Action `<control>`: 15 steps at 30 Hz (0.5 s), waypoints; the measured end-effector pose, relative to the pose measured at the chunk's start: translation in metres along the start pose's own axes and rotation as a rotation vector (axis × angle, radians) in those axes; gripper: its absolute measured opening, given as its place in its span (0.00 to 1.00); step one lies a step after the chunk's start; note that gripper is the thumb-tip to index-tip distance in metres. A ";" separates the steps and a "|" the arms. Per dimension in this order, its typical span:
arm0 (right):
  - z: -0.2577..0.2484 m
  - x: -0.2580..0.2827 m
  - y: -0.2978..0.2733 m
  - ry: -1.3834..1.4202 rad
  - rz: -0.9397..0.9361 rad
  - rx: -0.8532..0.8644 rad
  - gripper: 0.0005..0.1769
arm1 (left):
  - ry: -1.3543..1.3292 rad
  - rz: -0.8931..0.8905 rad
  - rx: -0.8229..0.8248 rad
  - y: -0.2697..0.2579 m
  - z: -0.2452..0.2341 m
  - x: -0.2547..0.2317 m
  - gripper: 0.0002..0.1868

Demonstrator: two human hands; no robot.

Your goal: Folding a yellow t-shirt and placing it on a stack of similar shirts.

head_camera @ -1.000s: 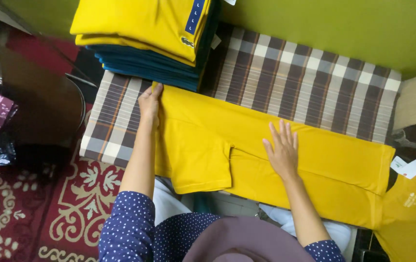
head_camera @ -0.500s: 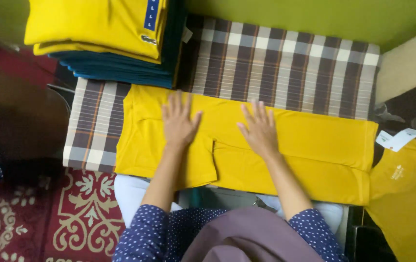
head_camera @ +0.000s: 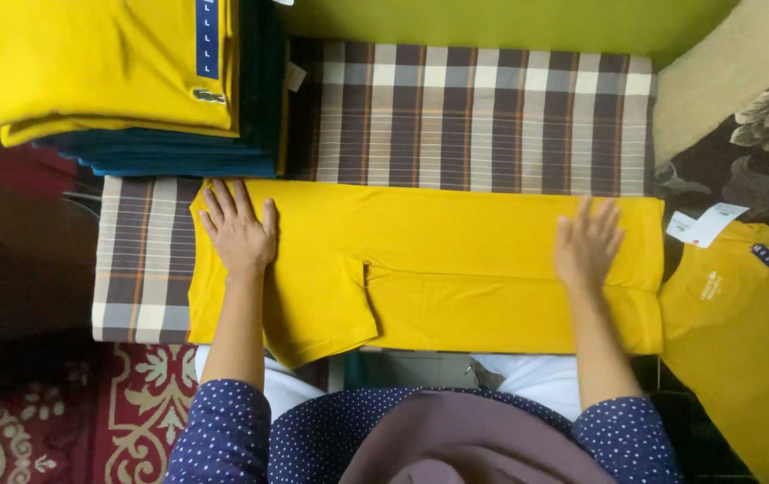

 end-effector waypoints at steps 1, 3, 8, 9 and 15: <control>0.003 0.028 -0.011 0.004 -0.002 0.002 0.35 | 0.004 -0.001 -0.002 0.000 0.000 -0.001 0.40; 0.006 0.102 -0.034 -0.070 -0.296 -0.013 0.35 | 0.010 -0.012 -0.021 0.002 0.000 0.000 0.40; 0.027 0.263 -0.099 -0.091 -0.647 0.133 0.34 | -0.005 -0.018 0.003 0.000 -0.003 -0.001 0.40; 0.036 0.292 -0.111 -0.084 -0.746 0.183 0.33 | -0.008 -0.012 0.013 0.000 -0.002 0.000 0.40; 0.047 0.336 -0.110 -0.067 -0.870 0.144 0.31 | -0.021 0.052 0.032 0.004 -0.008 0.005 0.38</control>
Point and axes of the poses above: each hand's wrist, its own y-axis towards the middle knuckle, its own z-axis out of the palm, x = y × z, the point moved 5 cm from there along y, towards the middle knuckle, and after that the axes turned 13 degrees about x, right-handed, at the moved point
